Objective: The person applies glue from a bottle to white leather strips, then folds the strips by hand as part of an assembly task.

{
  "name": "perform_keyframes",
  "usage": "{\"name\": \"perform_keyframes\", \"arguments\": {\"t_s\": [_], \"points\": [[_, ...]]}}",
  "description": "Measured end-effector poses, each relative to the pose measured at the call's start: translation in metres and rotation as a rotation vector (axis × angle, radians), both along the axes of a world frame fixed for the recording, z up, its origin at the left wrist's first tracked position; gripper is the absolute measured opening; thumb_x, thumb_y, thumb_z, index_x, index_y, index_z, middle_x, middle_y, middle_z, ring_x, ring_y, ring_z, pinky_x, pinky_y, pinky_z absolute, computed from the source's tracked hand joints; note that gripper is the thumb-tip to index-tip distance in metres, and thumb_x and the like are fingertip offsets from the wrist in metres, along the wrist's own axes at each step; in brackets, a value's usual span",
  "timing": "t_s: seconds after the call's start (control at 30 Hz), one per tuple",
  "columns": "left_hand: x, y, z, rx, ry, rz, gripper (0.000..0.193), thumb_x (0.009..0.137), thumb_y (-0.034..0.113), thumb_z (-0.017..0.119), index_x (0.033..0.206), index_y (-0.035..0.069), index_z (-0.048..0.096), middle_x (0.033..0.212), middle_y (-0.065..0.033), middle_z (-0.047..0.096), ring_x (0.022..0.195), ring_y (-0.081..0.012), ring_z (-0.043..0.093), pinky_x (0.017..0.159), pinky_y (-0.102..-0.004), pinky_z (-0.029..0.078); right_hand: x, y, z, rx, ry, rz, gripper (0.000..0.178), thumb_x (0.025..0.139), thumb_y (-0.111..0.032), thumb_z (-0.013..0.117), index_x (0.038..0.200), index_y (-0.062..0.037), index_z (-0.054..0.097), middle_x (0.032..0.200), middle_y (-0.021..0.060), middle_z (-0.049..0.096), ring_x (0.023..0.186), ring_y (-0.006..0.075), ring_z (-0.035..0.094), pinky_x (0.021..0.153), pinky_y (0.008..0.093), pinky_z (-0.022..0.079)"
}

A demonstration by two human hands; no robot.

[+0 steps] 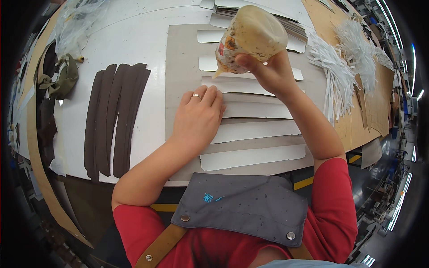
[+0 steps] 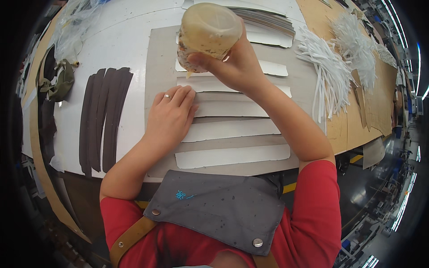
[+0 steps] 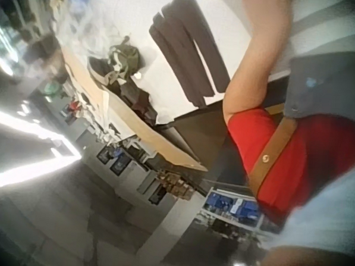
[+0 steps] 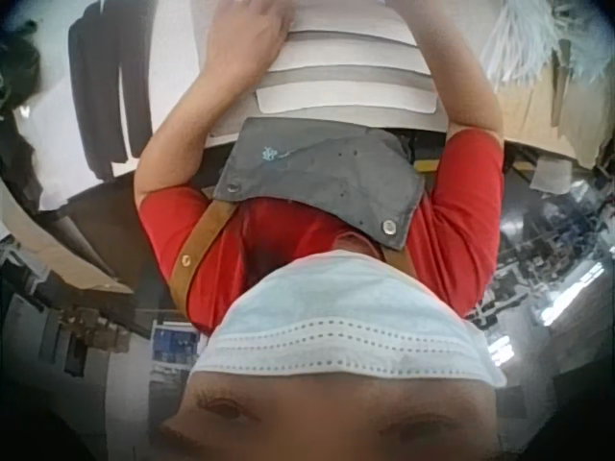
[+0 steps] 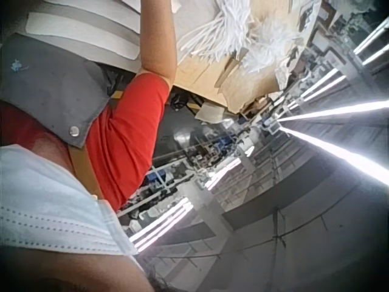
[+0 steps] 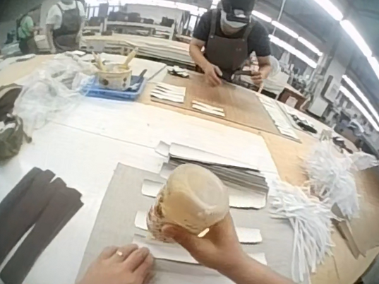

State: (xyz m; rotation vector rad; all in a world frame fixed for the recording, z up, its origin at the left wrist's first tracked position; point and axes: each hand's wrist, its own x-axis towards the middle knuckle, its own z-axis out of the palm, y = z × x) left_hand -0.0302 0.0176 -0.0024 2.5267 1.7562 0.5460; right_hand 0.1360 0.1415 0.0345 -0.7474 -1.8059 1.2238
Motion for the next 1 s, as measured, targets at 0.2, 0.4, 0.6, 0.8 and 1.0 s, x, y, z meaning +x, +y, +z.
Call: {"name": "perform_keyframes", "arguments": {"t_s": [0.2,0.4,0.6,0.8,1.0], "points": [[-0.001,0.002,-0.002,0.023,0.018,-0.009,0.027,0.087,0.016,0.060,0.110,0.001,0.056,0.111,-0.0081,0.057,0.110,-0.0240,0.055,0.088,-0.0380,0.041,-0.010,0.005,-0.007,0.236,-0.205,0.016,0.068,0.074,-0.032,0.083,0.127,-0.0040,0.049,0.127,0.0129,0.048,0.114,0.0265,0.054,0.095,0.0361,0.045],[-0.001,0.004,0.001,-0.049,0.007,-0.005,0.024,0.089,0.017,0.058,0.108,0.003,0.055,0.111,-0.0070,0.056,0.110,-0.0229,0.054,0.086,-0.0379,0.041,-0.005,0.006,-0.004,0.330,-0.211,0.022,0.082,0.072,-0.033,0.084,0.132,-0.0032,0.037,0.123,0.0127,0.054,0.110,0.0278,0.059,0.089,0.0375,0.049],[-0.001,0.003,-0.001,-0.012,0.006,0.003,0.023,0.090,0.017,0.057,0.109,0.003,0.056,0.115,-0.0068,0.057,0.111,-0.0235,0.053,0.087,-0.0380,0.041,0.022,0.004,0.000,0.444,-0.277,-0.037,0.084,0.072,-0.031,0.085,0.133,-0.0025,0.034,0.119,0.0129,0.060,0.106,0.0264,0.063,0.088,0.0366,0.051],[-0.002,0.004,0.004,-0.022,-0.011,-0.017,0.023,0.090,0.017,0.056,0.109,0.003,0.058,0.115,-0.0087,0.060,0.107,-0.0258,0.056,0.087,-0.0384,0.041,0.056,0.001,0.001,0.359,-0.282,-0.138,0.078,0.073,-0.028,0.084,0.131,-0.0013,0.038,0.119,0.0120,0.059,0.107,0.0243,0.062,0.090,0.0354,0.050],[-0.002,0.007,0.001,0.032,-0.032,-0.019,0.021,0.090,0.015,0.057,0.107,0.002,0.060,0.112,-0.0092,0.062,0.104,-0.0264,0.058,0.086,-0.0385,0.042,0.092,-0.004,0.000,0.303,-0.307,-0.272,0.068,0.075,-0.023,0.083,0.127,-0.0018,0.046,0.120,0.0100,0.056,0.110,0.0234,0.058,0.092,0.0351,0.047]]}}
